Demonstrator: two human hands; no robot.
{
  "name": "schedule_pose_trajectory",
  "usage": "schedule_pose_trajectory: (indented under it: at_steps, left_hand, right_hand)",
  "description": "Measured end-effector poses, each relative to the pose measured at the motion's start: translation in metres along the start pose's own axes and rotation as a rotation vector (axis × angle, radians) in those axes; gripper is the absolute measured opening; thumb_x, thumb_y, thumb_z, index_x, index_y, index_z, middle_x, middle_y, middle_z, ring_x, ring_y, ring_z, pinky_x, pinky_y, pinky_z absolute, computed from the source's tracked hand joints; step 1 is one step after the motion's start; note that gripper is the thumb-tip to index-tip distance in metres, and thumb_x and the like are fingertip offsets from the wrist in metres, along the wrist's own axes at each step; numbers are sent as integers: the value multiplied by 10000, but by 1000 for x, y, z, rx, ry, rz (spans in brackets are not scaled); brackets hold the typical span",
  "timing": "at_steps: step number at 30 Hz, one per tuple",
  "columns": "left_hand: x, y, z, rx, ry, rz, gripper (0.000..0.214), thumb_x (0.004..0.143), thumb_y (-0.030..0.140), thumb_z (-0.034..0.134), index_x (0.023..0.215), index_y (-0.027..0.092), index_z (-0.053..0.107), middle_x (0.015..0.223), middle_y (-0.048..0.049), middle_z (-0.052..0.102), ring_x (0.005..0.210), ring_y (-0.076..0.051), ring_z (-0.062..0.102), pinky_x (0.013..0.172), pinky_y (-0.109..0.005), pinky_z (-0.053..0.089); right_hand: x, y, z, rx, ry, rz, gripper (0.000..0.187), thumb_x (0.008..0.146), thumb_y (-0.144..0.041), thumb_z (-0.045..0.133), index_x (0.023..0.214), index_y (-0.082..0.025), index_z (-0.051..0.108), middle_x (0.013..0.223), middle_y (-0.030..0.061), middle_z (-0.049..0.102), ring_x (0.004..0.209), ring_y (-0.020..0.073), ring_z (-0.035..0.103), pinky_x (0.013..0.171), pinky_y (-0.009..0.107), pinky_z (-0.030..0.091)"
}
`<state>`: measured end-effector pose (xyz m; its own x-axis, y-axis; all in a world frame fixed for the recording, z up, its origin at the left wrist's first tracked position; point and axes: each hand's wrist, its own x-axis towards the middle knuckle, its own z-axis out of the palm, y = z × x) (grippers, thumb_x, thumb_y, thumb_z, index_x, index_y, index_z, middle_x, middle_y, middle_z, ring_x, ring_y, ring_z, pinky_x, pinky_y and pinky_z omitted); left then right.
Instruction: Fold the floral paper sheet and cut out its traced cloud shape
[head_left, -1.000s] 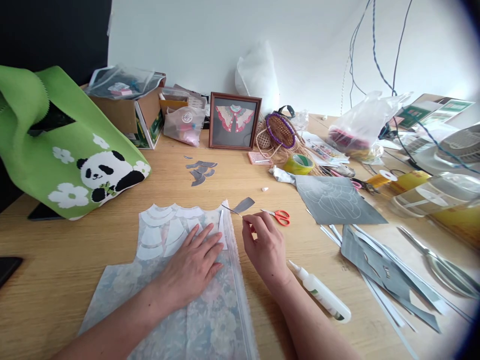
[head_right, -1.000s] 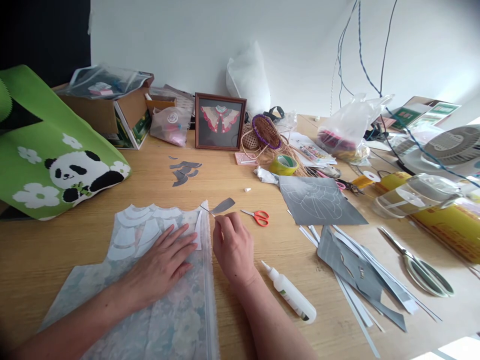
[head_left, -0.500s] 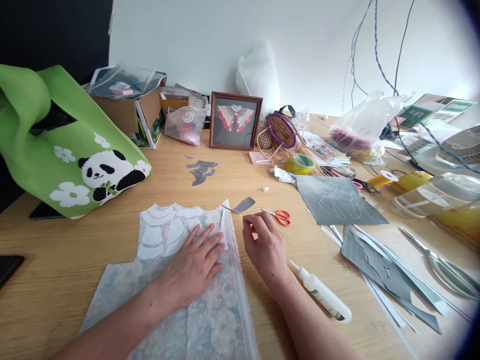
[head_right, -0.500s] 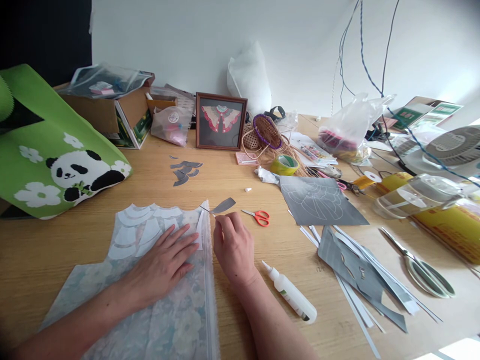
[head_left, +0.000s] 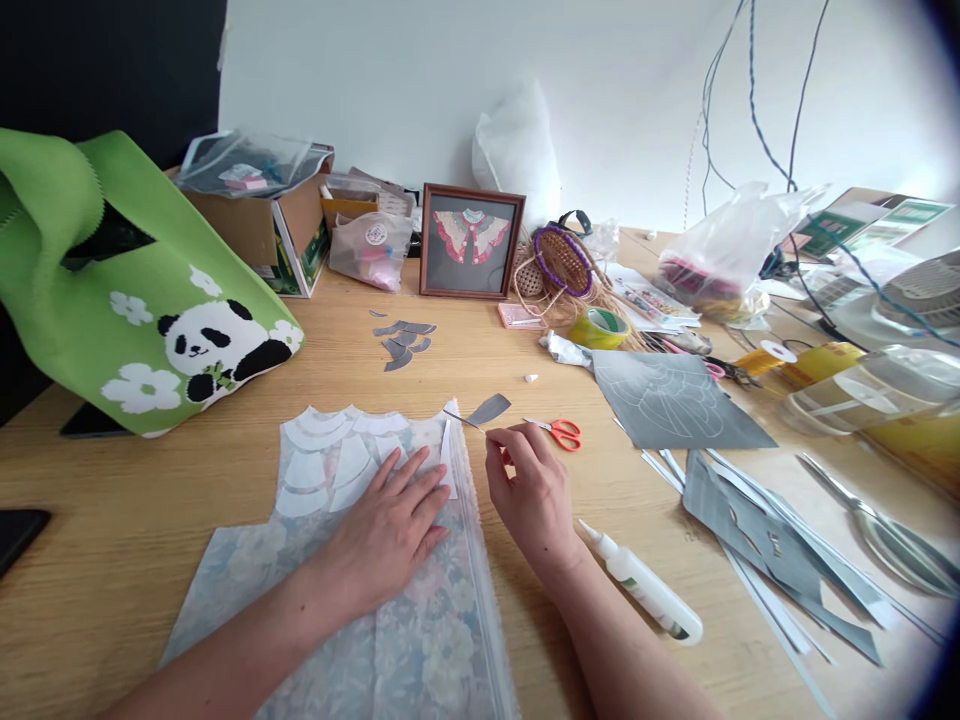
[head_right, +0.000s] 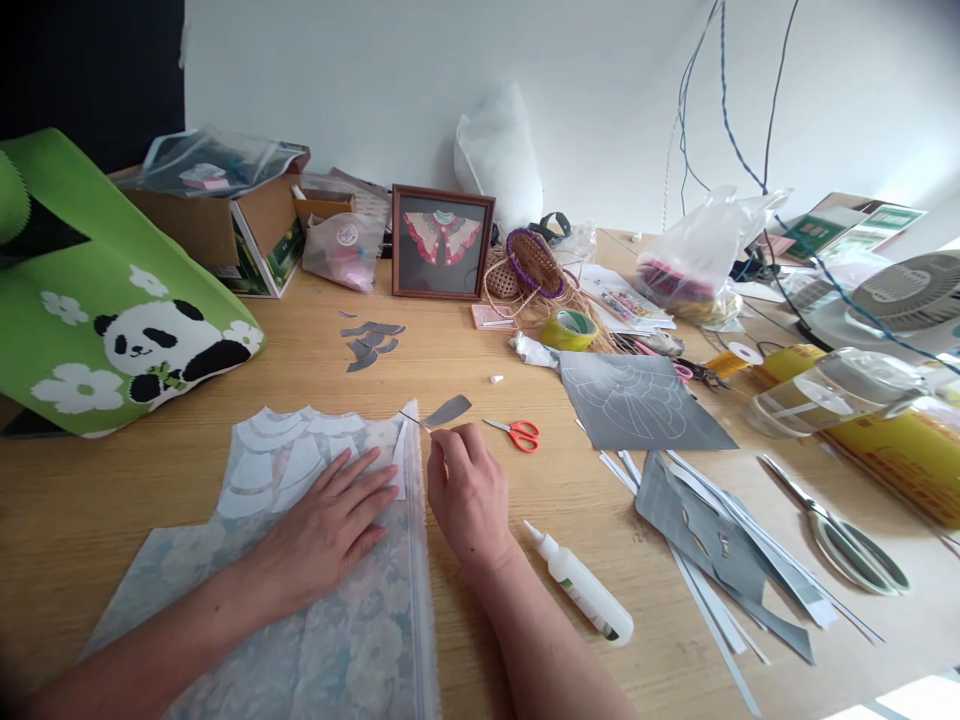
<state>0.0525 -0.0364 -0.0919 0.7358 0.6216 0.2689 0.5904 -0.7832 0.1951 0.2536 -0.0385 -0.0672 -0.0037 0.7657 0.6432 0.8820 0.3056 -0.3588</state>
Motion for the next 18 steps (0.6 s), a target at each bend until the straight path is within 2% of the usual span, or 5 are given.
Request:
schedule_pose_trajectory:
  at_steps: [18]
  left_hand:
    - [0,1,0,-2,17,2,362,990,377,433,1242,178,602,1409,-54,556,1410,-286,349,1165,-530,280]
  right_hand:
    - [0,1,1,-3,-14,11,161,913,-86,471,892,-178,601,783,26,579,616,125,553,591,232,416]
